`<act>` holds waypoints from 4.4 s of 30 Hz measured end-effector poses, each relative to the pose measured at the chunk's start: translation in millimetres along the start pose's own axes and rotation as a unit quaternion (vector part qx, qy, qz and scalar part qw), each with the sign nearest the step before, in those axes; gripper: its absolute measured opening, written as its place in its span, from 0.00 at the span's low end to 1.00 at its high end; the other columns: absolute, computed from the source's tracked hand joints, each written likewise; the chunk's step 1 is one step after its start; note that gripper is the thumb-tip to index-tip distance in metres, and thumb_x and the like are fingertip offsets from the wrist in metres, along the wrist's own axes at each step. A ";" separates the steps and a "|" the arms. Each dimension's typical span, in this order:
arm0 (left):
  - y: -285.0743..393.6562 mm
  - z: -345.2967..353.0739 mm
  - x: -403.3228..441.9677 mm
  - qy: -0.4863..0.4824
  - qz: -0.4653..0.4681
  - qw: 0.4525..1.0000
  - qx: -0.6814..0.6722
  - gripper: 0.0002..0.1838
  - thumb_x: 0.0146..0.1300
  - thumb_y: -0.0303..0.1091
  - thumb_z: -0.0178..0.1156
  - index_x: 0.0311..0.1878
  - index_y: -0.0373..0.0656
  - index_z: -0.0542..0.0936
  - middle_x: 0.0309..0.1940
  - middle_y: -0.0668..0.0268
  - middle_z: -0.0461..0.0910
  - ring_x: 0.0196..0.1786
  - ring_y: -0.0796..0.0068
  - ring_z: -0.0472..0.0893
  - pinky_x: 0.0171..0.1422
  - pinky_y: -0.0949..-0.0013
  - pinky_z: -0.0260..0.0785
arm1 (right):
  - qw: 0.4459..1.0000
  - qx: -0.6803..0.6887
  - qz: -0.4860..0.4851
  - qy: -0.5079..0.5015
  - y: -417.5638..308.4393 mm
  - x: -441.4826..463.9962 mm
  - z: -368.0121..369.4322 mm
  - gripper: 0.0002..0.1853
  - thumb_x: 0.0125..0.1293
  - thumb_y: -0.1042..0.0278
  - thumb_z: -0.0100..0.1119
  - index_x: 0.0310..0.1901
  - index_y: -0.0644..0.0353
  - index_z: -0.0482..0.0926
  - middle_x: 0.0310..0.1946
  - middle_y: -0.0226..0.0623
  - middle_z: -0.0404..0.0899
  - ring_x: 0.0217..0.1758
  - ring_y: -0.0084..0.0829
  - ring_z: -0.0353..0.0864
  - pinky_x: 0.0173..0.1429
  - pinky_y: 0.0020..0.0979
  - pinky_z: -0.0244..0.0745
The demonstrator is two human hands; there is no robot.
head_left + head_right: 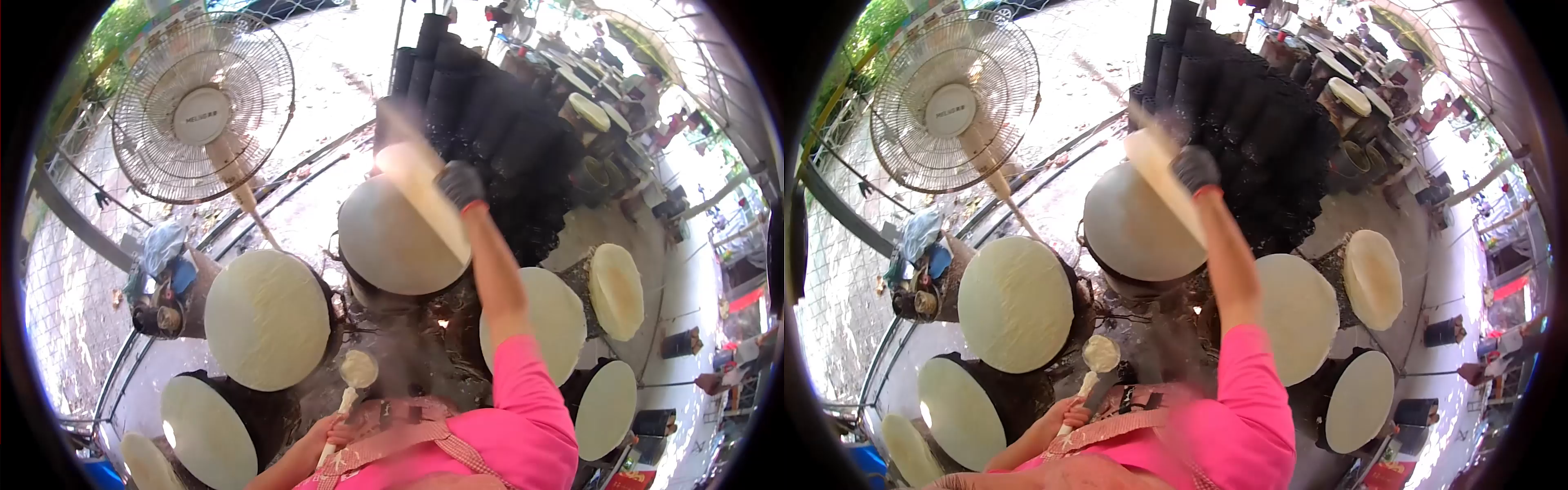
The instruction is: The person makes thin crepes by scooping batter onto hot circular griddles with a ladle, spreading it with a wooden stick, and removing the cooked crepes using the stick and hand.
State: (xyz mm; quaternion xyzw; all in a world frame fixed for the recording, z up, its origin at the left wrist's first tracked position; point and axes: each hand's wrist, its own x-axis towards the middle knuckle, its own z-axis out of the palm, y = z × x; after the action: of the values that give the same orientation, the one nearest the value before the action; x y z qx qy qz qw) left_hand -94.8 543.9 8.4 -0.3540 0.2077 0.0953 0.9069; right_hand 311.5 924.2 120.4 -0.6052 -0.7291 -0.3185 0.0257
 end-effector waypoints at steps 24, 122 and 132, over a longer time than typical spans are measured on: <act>-176.8 49.1 202.9 -0.033 0.072 0.997 -0.022 0.21 0.67 0.40 0.38 0.58 0.38 0.65 0.15 0.69 0.59 0.14 0.80 0.60 0.19 0.74 0.58 | 0.243 0.419 0.816 0.315 475.0 -663.2 75.4 0.09 0.48 0.68 0.64 0.22 0.63 0.74 0.12 0.37 0.70 0.09 0.31 0.65 0.13 0.34 0.60; -339.9 -221.0 41.8 -0.368 0.472 0.779 -0.185 0.09 0.62 0.32 0.40 0.28 0.38 0.64 0.11 0.71 0.60 0.11 0.82 0.59 0.11 0.77 0.54 | 0.598 0.578 -0.243 -0.500 -98.3 -522.7 -175.8 0.18 0.55 0.49 0.56 0.29 0.57 0.77 0.18 0.35 0.72 0.20 0.29 0.72 0.29 0.32 0.67; -37.8 176.3 120.8 -0.009 0.450 0.810 0.375 0.04 0.62 0.37 0.49 0.36 0.55 0.64 0.14 0.74 0.57 0.10 0.89 0.53 0.07 0.83 0.43 | 0.866 0.409 0.243 -0.155 92.2 -424.5 -72.1 0.20 0.54 0.45 0.55 0.36 0.54 0.78 0.22 0.45 0.77 0.26 0.44 0.76 0.31 0.38 0.69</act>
State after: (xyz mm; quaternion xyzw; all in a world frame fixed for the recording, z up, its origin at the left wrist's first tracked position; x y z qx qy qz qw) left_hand 80.0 639.6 94.4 0.1480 0.3553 0.4106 0.8266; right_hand 482.2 526.7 38.2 -0.7400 -0.6184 0.1225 0.2345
